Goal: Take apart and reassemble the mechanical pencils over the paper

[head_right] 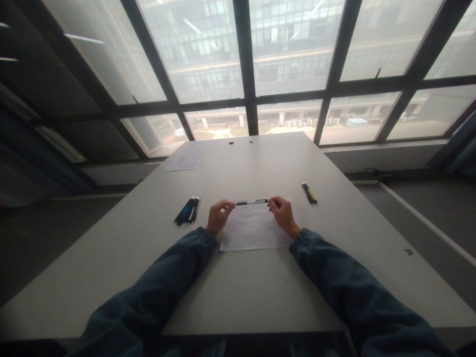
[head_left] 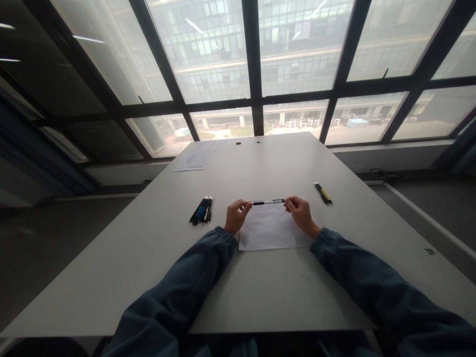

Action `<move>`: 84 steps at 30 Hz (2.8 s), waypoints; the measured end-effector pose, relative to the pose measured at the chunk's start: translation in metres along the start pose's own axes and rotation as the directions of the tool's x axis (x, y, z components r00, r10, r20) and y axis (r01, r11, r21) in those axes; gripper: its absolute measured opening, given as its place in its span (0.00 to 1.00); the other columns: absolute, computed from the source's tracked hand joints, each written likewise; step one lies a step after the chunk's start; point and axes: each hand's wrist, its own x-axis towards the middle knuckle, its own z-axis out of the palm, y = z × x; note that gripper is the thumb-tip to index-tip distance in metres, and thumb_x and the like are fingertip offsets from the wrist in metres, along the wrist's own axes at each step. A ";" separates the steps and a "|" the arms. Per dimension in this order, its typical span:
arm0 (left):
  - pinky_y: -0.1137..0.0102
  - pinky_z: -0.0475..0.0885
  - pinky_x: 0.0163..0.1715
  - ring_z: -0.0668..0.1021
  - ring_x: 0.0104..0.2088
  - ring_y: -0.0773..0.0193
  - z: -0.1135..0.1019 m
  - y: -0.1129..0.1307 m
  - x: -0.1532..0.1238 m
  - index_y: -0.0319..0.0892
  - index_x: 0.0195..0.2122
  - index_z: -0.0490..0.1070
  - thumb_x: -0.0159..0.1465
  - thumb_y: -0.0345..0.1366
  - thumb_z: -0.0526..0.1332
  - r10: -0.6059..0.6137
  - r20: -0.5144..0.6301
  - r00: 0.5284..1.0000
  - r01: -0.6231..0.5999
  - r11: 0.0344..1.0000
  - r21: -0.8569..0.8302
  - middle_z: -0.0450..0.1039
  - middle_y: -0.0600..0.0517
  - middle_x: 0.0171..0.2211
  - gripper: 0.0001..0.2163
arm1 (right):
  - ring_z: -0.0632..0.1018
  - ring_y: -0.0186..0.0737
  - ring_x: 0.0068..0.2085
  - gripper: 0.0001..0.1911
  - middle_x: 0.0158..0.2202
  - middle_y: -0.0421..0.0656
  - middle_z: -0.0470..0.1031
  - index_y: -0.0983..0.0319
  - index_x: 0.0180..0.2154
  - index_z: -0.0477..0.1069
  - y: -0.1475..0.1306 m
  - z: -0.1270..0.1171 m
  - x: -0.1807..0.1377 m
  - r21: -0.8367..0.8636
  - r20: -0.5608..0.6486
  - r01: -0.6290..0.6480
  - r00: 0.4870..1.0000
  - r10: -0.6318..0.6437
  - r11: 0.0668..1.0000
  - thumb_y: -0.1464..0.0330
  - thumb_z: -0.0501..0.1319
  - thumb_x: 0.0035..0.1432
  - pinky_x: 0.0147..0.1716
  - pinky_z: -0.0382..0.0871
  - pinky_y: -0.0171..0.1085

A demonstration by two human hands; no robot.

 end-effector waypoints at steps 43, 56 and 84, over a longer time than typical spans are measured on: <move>0.71 0.68 0.30 0.76 0.29 0.65 0.000 -0.002 0.000 0.41 0.27 0.76 0.65 0.44 0.60 -0.025 0.021 0.999 0.026 0.999 -0.024 0.77 0.51 0.27 0.15 | 0.73 0.36 0.23 0.19 0.23 0.43 0.75 0.63 0.28 0.73 -0.003 0.000 -0.001 -0.032 0.011 0.019 1.000 -0.019 0.999 0.54 0.59 0.60 0.23 0.65 0.34; 0.71 0.68 0.31 0.76 0.29 0.64 0.001 -0.003 0.000 0.41 0.26 0.75 0.66 0.46 0.59 -0.055 0.035 0.998 0.056 0.998 -0.028 0.77 0.51 0.27 0.16 | 0.73 0.36 0.23 0.19 0.21 0.41 0.73 0.62 0.26 0.72 -0.003 0.000 -0.001 -0.045 0.014 0.027 1.000 -0.026 0.999 0.55 0.59 0.60 0.24 0.65 0.34; 0.71 0.67 0.31 0.76 0.28 0.64 0.001 -0.003 -0.001 0.41 0.25 0.75 0.66 0.45 0.58 -0.043 0.048 0.998 0.044 0.999 -0.027 0.76 0.51 0.25 0.17 | 0.67 0.35 0.22 0.20 0.18 0.37 0.66 0.60 0.22 0.67 -0.001 0.000 -0.001 -0.118 0.039 0.054 0.998 -0.050 0.992 0.58 0.56 0.63 0.25 0.60 0.34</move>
